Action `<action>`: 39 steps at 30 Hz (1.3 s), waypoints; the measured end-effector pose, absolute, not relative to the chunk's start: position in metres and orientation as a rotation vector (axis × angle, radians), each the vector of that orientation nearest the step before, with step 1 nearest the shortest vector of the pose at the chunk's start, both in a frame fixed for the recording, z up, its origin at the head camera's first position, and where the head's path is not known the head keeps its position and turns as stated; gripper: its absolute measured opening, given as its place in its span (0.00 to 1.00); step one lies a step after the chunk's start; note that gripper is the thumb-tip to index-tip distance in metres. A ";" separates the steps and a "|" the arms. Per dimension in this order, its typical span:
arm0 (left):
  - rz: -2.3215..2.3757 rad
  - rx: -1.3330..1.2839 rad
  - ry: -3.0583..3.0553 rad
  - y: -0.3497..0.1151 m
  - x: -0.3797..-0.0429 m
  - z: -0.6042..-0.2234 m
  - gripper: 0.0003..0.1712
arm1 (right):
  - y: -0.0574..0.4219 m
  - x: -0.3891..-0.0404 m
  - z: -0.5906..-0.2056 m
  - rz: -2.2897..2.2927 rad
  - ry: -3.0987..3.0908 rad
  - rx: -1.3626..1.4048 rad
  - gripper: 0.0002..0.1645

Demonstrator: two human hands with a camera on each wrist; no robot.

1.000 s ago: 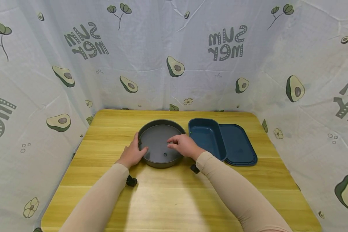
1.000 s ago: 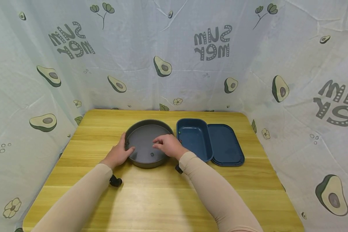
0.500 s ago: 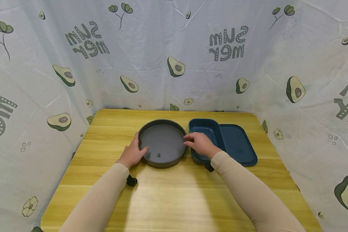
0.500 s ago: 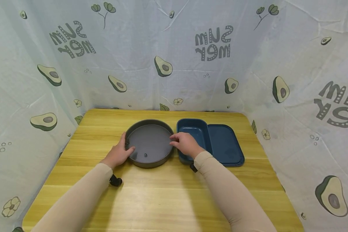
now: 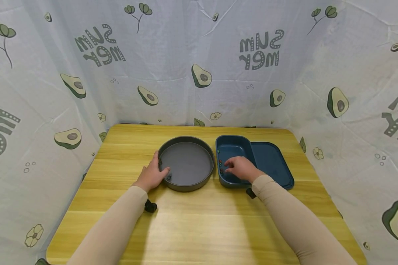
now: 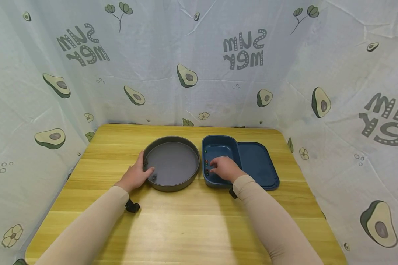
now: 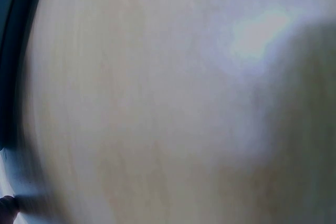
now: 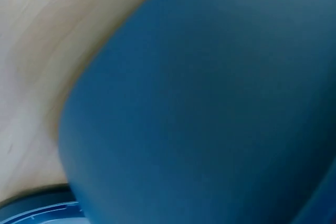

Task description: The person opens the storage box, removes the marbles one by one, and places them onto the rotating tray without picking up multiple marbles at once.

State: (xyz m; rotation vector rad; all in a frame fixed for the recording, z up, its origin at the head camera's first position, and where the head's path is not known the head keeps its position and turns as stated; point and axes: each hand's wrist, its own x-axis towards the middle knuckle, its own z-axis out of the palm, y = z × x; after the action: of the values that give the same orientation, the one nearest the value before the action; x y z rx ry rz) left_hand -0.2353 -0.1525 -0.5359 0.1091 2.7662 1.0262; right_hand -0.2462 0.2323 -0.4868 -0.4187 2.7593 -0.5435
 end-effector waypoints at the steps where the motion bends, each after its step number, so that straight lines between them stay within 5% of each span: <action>1: 1.026 0.106 2.767 -0.152 -0.235 -0.536 0.58 | 0.233 -0.246 -0.488 -0.529 2.750 -0.415 0.18; 39: 1.016 0.100 2.749 -0.153 -0.235 -0.535 0.58 | 0.240 -0.251 -0.506 -0.498 2.574 -0.530 0.02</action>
State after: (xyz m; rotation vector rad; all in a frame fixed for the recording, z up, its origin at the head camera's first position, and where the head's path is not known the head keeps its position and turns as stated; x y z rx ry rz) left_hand -0.2347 -0.1527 -0.5348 0.0997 2.7495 1.0162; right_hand -0.2509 0.2397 -0.5056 -0.5302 2.5742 -0.4980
